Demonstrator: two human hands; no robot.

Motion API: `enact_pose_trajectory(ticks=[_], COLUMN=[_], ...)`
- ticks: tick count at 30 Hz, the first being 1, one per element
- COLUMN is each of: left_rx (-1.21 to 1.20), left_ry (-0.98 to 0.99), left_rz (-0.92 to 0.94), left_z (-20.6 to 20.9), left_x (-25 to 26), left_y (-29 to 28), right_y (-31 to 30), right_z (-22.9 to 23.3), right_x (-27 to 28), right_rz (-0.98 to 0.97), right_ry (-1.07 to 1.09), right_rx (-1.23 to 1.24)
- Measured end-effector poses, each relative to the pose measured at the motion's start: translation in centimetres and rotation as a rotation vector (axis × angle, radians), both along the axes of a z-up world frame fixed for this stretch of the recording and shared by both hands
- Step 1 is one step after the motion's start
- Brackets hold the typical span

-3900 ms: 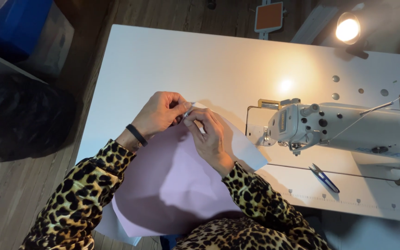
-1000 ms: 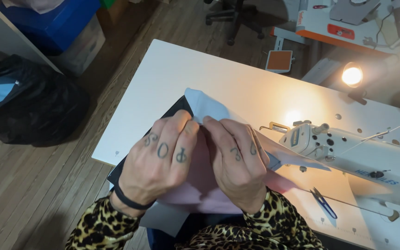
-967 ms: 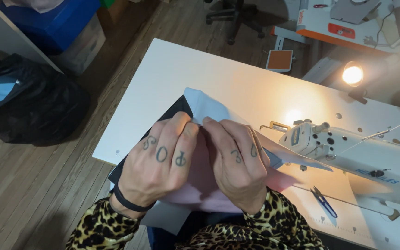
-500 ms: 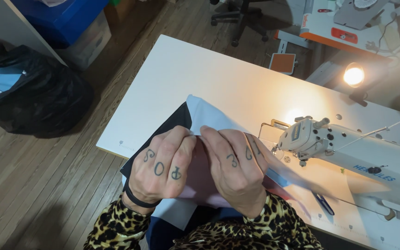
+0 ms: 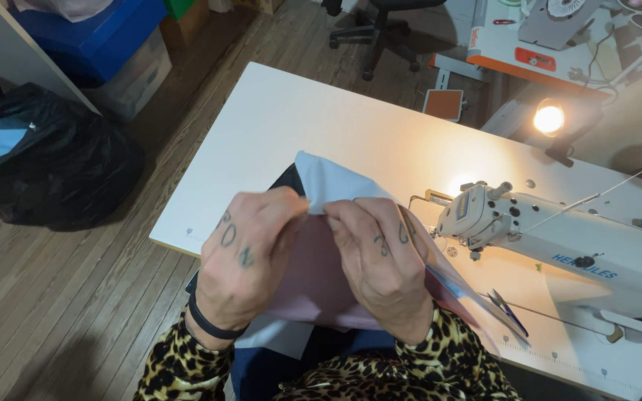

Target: Sewing together pieces of pink and black material using an industrial sewing machine and trimming excess thread.

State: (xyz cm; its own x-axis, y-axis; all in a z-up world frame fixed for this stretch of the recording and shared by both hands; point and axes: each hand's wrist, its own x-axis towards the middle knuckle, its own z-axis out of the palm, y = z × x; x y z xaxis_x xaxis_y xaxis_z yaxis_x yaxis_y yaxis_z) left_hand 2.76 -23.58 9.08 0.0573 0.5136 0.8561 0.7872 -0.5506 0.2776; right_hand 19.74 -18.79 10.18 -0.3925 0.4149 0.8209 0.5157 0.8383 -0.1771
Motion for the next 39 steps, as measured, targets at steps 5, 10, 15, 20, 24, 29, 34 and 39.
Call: enact_pose_trajectory(ticks=[5,10,15,20,24,29,34,39], left_rx=[-0.137,-0.108,-0.313,-0.290,-0.288,-0.286,-0.301,-0.422], left_ry=[-0.053,0.024,0.072,-0.059,-0.266,-0.389,-0.459,-0.586], left_rz=[-0.097,-0.310,-0.264,-0.287,-0.338,-0.343,-0.409,-0.495], left_z=[1.8,3.7,2.3,2.3,1.7,-0.3,-1.8,-2.5], left_x=[-0.4,-0.8,-0.9,-0.2,0.6,1.3,1.5,1.3], left_y=[0.4,1.5,1.8,1.3,1.0,0.7,0.7,0.7], right_y=[0.1,0.4,0.7,0.7,0.6,0.5,-0.2,-0.6], right_z=[-0.1,-0.9,-1.3,-1.6,-1.7,-1.8,-2.2,-2.9], right_x=[0.4,0.8,0.9,1.3,1.5,2.4,3.5,5.0], right_rz=[0.006,0.049,0.056,0.002,-0.013,0.030,0.044,-0.147], right_ry=[0.027,0.075,0.126,0.121,0.103,0.087,0.101,-0.044], right_rx=[-0.028,-0.063,-0.055,0.023,0.065,0.033,-0.142,0.019])
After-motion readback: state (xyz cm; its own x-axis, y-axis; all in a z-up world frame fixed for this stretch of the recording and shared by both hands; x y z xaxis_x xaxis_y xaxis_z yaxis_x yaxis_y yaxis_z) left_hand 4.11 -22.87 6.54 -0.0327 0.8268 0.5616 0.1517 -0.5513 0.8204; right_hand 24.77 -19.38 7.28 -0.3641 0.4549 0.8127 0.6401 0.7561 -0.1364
